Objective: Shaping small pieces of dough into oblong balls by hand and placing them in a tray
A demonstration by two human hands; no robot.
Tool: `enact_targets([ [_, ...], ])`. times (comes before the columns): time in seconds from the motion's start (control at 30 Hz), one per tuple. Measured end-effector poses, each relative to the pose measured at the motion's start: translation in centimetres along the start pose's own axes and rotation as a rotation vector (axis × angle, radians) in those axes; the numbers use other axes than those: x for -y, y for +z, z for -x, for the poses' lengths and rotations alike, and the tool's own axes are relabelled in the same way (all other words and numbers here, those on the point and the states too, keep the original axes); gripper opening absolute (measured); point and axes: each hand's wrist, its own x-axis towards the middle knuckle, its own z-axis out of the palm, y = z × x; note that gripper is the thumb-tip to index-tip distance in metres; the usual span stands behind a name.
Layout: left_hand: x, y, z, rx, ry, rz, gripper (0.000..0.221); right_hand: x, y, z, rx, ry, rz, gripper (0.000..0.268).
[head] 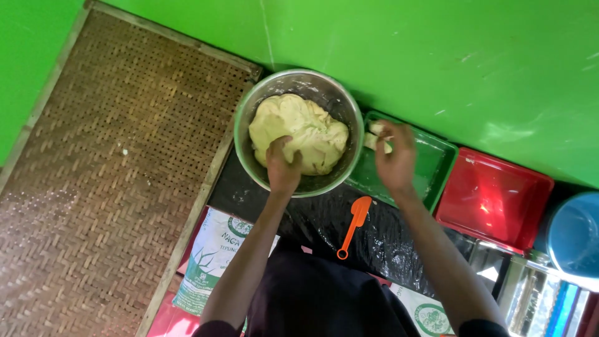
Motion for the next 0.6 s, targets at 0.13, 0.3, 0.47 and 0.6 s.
enact_targets([
  [0.13, -2.0, -0.5, -0.4, 0.162, 0.224, -0.383, 0.074, 3.5, 5.4, 0.4, 0.345, 0.119, 0.012, 0.049],
  [0.3, -0.9, 0.7, -2.1, 0.380, 0.151, -0.621, 0.116, -0.2, 12.7, 1.5, 0.642, 0.183, 0.274, 0.084],
  [0.47, 0.3, 1.7, -3.8, 0.560, 0.127, -0.994, 0.130, 0.6, 14.9, 1.1, 0.847, 0.236, 0.617, 0.077],
  [0.6, -2.1, 0.6, -5.1, 0.629, 0.144, -1.020, 0.124, 1.3, 15.0, 1.9, 0.810, 0.162, 0.716, 0.069],
])
